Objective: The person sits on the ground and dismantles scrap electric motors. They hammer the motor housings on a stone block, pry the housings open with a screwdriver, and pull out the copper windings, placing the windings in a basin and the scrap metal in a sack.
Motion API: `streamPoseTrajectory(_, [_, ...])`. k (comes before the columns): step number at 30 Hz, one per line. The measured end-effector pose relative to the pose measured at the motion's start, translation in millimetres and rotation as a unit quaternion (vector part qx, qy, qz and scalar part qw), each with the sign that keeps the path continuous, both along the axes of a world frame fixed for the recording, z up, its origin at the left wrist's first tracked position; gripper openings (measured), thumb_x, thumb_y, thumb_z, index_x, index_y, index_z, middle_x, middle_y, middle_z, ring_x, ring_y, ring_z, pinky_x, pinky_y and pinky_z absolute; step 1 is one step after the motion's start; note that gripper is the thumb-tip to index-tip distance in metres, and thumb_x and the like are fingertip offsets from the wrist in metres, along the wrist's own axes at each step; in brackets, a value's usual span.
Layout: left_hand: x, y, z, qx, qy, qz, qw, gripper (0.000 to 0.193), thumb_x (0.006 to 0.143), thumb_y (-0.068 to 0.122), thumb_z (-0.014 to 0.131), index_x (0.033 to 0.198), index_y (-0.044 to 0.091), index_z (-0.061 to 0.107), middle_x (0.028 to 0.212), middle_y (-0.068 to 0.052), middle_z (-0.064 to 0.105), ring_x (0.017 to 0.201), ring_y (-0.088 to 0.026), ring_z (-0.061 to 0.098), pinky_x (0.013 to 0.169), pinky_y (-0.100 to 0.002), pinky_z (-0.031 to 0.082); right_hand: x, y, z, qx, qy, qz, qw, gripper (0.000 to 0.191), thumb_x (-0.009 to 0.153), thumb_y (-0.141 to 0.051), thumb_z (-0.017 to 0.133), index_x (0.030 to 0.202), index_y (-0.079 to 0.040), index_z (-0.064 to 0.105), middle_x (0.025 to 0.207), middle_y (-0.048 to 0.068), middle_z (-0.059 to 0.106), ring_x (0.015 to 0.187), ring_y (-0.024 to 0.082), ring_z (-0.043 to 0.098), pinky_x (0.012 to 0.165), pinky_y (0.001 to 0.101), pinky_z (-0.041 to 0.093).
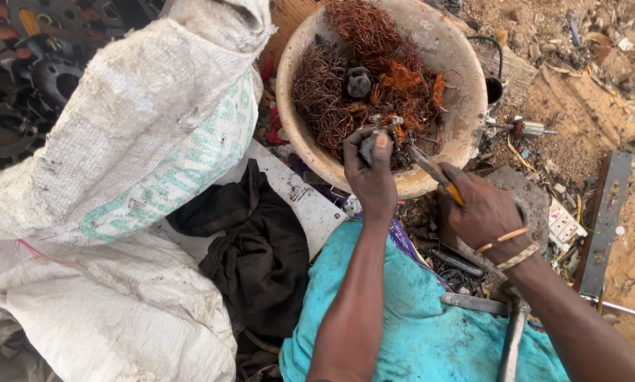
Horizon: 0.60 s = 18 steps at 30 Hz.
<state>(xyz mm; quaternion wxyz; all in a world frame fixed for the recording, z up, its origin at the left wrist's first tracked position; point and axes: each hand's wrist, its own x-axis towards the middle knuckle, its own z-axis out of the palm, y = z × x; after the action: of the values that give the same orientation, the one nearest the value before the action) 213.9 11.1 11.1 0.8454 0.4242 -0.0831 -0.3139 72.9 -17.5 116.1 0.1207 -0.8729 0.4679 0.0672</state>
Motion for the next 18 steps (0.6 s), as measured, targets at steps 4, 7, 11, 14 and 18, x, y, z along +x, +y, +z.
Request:
streamPoseTrajectory(4, [4,-1,3,0.003,0.061,0.011,0.998,0.040,0.100,0.041,0.073,0.117,0.007,0.060,0.105,-0.003,0.057,0.094,-0.011,0.053,0.084,-0.028,0.050,3,-3,9,-0.040,0.085,0.001,0.996,0.057,0.092,-0.018,0.059,0.148,-0.022,0.054,0.093,0.015,0.068,0.066,0.033,0.064,0.061,0.0482,0.053])
streamPoseTrajectory(7, [4,1,7,0.098,0.145,-0.029,0.984,0.034,0.091,0.043,0.065,0.108,0.014,0.061,0.101,0.005,0.060,0.085,-0.010,0.057,0.066,-0.028,0.049,11,-10,13,-0.011,0.076,0.021,0.997,0.051,0.095,-0.021,0.060,0.146,-0.023,0.056,0.080,0.014,0.068,0.060,0.031,0.063,0.061,0.0462,0.051])
streamPoseTrajectory(11, [5,-3,2,-0.039,0.150,0.026,0.988,0.028,0.099,0.035,0.073,0.109,0.010,0.062,0.101,-0.001,0.059,0.093,-0.013,0.056,0.083,-0.030,0.051,18,-17,11,-0.002,0.096,0.012,0.995,0.059,0.092,-0.018,0.060,0.151,-0.022,0.053,0.076,0.013,0.065,0.053,0.027,0.060,0.050,0.0426,0.050])
streamPoseTrajectory(14, [4,-4,-6,-0.038,0.170,-0.011,0.985,0.027,0.098,0.034,0.073,0.109,0.012,0.063,0.099,-0.002,0.060,0.091,-0.014,0.058,0.081,-0.031,0.053,15,-17,7,-0.076,0.080,0.043,0.993,0.065,0.089,-0.012,0.062,0.152,-0.021,0.052,0.076,0.010,0.061,0.050,0.024,0.056,0.046,0.0419,0.049])
streamPoseTrajectory(18, [-2,-7,-12,-0.039,0.127,-0.001,0.991,0.033,0.095,0.037,0.076,0.113,0.012,0.064,0.107,-0.001,0.060,0.097,-0.012,0.058,0.086,-0.029,0.052,11,-23,-2,-0.098,0.110,0.048,0.988,0.065,0.087,-0.014,0.064,0.151,-0.021,0.053,0.074,0.008,0.058,0.047,0.019,0.054,0.040,0.0375,0.048])
